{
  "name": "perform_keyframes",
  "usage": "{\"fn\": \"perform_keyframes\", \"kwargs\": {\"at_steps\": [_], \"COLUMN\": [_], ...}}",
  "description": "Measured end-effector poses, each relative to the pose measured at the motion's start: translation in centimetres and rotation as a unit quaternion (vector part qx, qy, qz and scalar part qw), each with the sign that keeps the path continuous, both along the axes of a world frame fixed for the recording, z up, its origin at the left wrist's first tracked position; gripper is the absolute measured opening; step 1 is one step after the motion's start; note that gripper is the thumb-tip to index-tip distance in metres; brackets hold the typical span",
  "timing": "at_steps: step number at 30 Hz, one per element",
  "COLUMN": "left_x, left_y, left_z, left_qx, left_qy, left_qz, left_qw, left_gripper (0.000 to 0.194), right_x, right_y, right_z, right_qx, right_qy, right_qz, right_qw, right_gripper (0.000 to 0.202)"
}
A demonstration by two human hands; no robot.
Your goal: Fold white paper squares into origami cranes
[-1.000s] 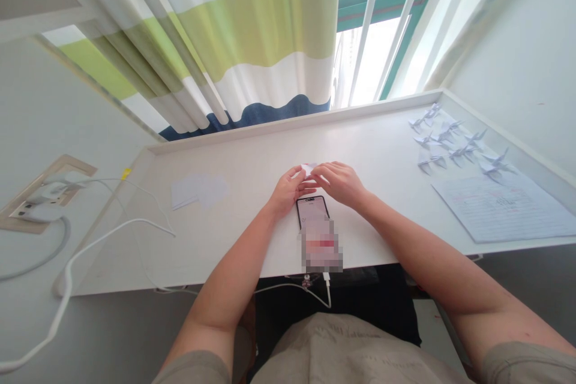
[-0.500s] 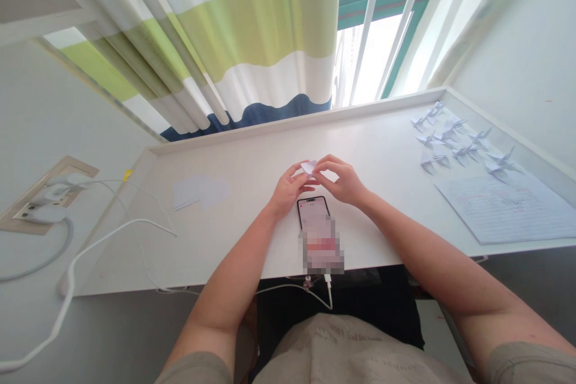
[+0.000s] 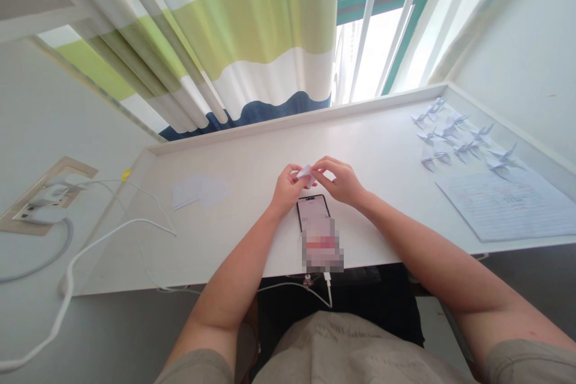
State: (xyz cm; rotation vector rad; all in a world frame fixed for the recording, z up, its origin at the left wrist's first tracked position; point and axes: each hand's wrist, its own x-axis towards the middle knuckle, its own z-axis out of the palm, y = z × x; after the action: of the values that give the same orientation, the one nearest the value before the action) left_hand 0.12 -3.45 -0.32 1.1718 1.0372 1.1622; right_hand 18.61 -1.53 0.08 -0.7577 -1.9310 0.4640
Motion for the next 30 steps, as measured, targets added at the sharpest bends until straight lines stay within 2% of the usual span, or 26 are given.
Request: {"fn": "perform_keyframes", "kwargs": {"at_steps": [4,8,15,22,26,30], "left_x": [0.2,0.2,0.3,0.2,0.1,0.1], "left_y": [-0.1,-0.2,-0.4,-0.5,-0.6,-0.8], "left_z": [0.0,0.2,0.3,0.1,0.0,-0.2], "left_qx": [0.015,0.042,0.069,0.057,0.071,0.072], "left_qy": [0.004,0.011,0.033,0.056,0.091,0.074], "left_qz": [0.007,0.017,0.006,0.008,0.027,0.021], "left_qw": [1.0,0.999,0.997,0.997,0.993,0.994], "left_gripper": [0.04,0.035,0.034,0.042,0.04,0.033], "right_x": [0.0,0.1,0.2,-0.1,-0.2,-0.1], "right_y": [0.0,0.1,0.1,0.3,0.4,0.4], "right_z": [-0.3,-0.4,-0.5,-1.0,-1.1,-1.4], "right_qx": [0.031,0.056,0.066,-0.018,-0.028,-0.033], "right_qy": [-0.034,-0.078,-0.089,-0.037,-0.041,-0.062], "right_qz": [0.01,-0.013,-0.031,-0.054,-0.04,-0.034], "right_qw": [0.999,0.995,0.993,0.998,0.998,0.997], "right_gripper": [0.01,0.019,0.009,0.012,0.005,0.003]}}
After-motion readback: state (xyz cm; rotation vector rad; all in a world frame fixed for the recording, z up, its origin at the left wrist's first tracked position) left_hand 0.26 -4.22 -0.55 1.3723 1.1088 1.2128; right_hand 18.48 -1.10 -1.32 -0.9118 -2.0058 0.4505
